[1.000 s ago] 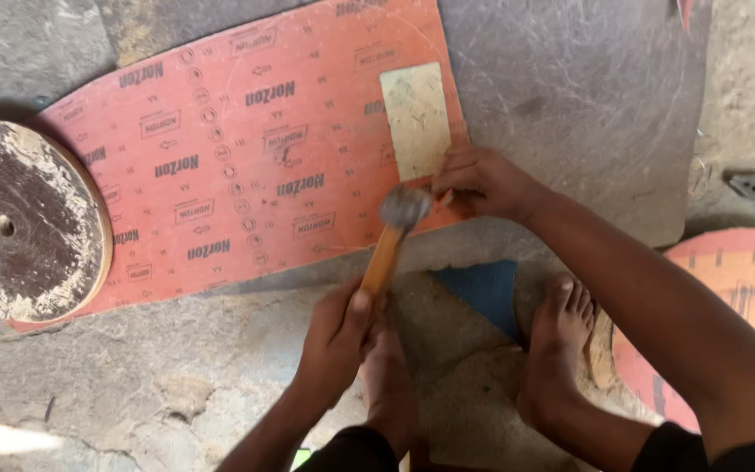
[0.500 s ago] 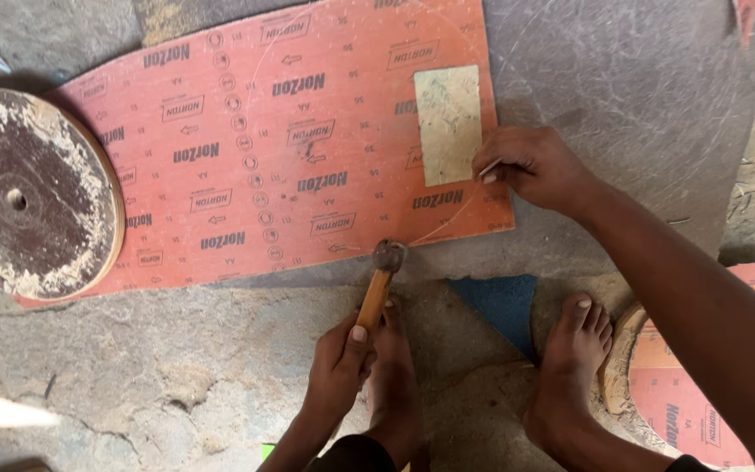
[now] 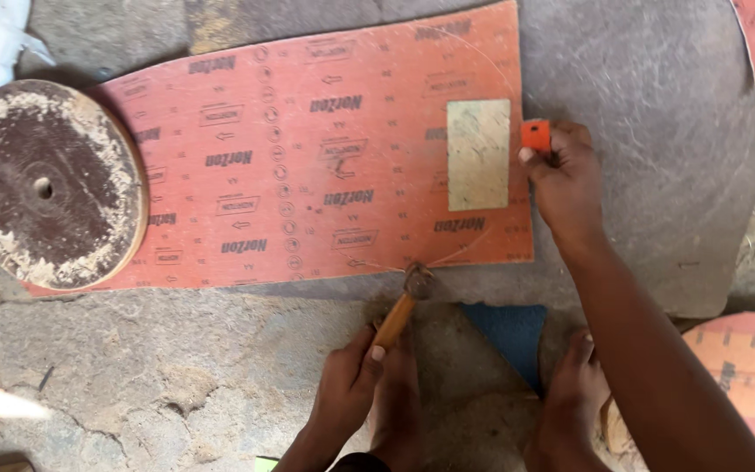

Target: The person uses a hammer to drive nails into a circular piece of sandpaper placed on a concrete floor. They repeatedly strike the nails along the edge of the sandpaper to secure it.

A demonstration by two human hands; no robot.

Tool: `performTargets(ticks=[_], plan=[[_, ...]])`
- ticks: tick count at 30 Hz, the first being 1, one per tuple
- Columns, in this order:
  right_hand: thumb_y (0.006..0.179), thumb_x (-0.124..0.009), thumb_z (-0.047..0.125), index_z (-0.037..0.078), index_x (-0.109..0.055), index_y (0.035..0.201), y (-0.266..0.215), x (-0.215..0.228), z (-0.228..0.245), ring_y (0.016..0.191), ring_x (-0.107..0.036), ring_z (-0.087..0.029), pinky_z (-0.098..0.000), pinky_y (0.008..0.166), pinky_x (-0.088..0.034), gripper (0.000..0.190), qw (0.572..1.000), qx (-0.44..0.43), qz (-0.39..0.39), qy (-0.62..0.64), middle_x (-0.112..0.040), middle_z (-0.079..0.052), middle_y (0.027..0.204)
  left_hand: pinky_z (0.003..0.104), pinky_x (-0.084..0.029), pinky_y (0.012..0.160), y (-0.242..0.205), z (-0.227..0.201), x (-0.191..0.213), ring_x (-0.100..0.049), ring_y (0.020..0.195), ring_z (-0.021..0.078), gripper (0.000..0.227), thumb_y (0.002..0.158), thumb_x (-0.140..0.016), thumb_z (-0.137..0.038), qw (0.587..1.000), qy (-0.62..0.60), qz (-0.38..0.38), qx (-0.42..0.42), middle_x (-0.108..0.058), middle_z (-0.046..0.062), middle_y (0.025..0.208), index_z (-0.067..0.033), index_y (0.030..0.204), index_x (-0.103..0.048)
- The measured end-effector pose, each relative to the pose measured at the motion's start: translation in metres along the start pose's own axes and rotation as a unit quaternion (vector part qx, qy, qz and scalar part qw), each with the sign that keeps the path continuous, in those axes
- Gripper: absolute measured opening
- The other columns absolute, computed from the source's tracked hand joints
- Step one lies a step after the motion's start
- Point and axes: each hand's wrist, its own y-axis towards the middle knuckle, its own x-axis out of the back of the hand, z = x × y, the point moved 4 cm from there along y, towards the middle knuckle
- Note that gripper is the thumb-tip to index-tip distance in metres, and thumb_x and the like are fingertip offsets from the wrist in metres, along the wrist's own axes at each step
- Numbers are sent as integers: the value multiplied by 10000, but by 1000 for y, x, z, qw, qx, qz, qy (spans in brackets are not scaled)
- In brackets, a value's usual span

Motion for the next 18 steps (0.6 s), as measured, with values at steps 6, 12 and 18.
performTargets(ticks=[6, 12, 18], plan=[[909, -703, 153, 23, -707, 1104, 11, -11, -14, 823, -691, -282, -407, 754, -520, 234, 982, -12, 111, -153, -700, -190, 916, 420, -563, 632, -10, -11, 10, -743, 660, 308, 475, 1004, -513, -333, 996, -31, -21, -77, -669, 220, 748, 12, 1326, -574], [918, -682, 292, 66, -706, 1127, -55, 7, -3, 705, -723, -281, -434, 690, -548, 309, 904, -164, 307, -250, -718, -172, 816, 398, -482, 528, -17, 3, 25, -613, 535, 248, 393, 1011, -514, -346, 998, -29, -42, -37, -604, 152, 612, 3, 1054, -690], [1028, -530, 351, 304, -658, 1316, -60, 20, 38, 686, -691, -233, -392, 695, -560, 318, 779, -222, 417, -413, -746, -74, 859, 388, -461, 509, 15, -14, 42, -592, 505, 243, 373, 1016, -482, -305, 997, 8, -75, 25, -591, 154, 568, -13, 1115, -692]])
